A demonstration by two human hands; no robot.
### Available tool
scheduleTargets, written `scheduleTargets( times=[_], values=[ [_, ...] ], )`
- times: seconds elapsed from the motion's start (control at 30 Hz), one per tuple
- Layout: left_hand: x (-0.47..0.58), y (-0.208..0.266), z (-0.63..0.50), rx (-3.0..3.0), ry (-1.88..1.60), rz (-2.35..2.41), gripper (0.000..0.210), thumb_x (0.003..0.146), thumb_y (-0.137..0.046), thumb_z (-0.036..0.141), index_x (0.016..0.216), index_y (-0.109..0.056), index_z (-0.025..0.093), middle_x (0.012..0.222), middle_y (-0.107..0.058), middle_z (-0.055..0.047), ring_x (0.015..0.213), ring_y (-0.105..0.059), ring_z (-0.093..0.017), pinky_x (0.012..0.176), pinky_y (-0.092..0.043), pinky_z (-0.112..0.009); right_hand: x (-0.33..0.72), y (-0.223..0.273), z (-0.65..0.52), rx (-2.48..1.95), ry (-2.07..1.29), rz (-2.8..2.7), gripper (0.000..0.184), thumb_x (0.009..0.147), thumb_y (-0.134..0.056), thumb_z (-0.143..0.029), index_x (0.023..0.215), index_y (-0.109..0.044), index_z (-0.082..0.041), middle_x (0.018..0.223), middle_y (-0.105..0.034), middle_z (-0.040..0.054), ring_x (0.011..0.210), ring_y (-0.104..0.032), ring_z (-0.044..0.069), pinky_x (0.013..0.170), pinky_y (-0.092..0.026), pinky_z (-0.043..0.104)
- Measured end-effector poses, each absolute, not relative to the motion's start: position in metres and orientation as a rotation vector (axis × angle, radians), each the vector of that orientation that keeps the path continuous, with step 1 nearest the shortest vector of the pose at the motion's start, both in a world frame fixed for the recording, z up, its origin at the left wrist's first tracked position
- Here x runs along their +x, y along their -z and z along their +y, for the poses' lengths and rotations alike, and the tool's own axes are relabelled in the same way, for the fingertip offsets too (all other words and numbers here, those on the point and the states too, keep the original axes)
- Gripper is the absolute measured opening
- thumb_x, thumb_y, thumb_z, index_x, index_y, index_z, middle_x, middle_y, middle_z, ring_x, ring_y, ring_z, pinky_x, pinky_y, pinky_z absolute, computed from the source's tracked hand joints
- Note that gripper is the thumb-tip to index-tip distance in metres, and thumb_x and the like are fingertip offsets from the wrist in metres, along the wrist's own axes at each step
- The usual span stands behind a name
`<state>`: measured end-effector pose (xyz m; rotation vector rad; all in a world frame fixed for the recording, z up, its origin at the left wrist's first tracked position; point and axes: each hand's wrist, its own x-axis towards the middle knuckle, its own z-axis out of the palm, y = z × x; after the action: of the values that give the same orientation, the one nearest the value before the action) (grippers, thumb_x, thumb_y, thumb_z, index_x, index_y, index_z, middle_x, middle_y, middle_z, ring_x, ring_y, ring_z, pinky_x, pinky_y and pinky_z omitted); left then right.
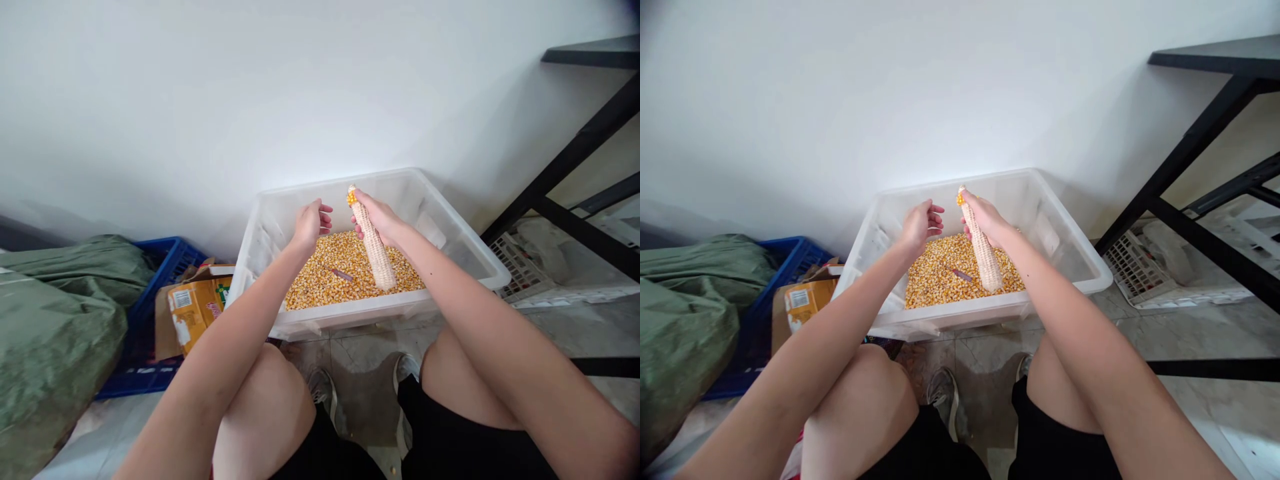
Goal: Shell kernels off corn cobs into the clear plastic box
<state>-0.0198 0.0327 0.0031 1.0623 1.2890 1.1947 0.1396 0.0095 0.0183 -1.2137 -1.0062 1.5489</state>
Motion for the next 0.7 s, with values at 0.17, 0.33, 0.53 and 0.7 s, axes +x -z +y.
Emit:
scheduleTargets(
  times=[0.17,0.33,0.53,0.7],
  values=[
    [-0.0203,-0.0034,0.0343,1.061,-1.191,1.28,0.033,0.091,-0.046,0.039,0.076,-0.063,0.016,0.062,-0.052,-0.001,0.051,-0.052,-0.011,0.049,-0.042,-0.024,0.1392,-0.0155,0.0082,-1.144,-1.606,-1.025,0.033,0.097,-0.047,-0.052,0.092,-0.052,-0.02,0.069,-0.059,0.0014,0.047,-0.051,0.011,0.041,-0.042,0.022],
    [-0.0204,-0.0035,0.0337,1.061,-1.176,1.273,0.033,0.091,-0.045,0.039,0.076,-0.062,0.015,0.062,-0.052,-0.001,0.051,-0.052,-0.011,0.05,-0.043,-0.024,0.141,-0.0169,0.0094,-1.17,-1.663,-0.993,0.04,0.097,-0.037,-0.054,0.09,-0.055,-0.019,0.065,-0.056,0.0021,0.046,-0.05,0.012,0.04,-0.042,0.024],
    [-0.019,-0.0037,0.032,1.084,-1.138,1.268,0.032,0.091,-0.045,0.039,0.076,-0.062,0.016,0.062,-0.052,-0.001,0.052,-0.052,-0.011,0.051,-0.042,-0.024,0.1413,-0.0175,0.0096,-1.196,-1.62,-1.025,0.04,0.092,-0.044,-0.055,0.087,-0.058,-0.019,0.063,-0.052,0.0008,0.044,-0.048,0.011,0.038,-0.038,0.024],
    [-0.0186,-0.0035,0.0321,1.091,-1.131,1.267,0.031,0.09,-0.045,0.038,0.076,-0.062,0.015,0.061,-0.052,-0.001,0.052,-0.052,-0.011,0.05,-0.042,-0.024,0.1418,-0.0185,0.0091,-1.18,-1.682,-0.964,0.04,0.094,-0.037,-0.054,0.087,-0.057,-0.019,0.062,-0.051,0.0009,0.044,-0.047,0.012,0.04,-0.04,0.025]
  ],
)
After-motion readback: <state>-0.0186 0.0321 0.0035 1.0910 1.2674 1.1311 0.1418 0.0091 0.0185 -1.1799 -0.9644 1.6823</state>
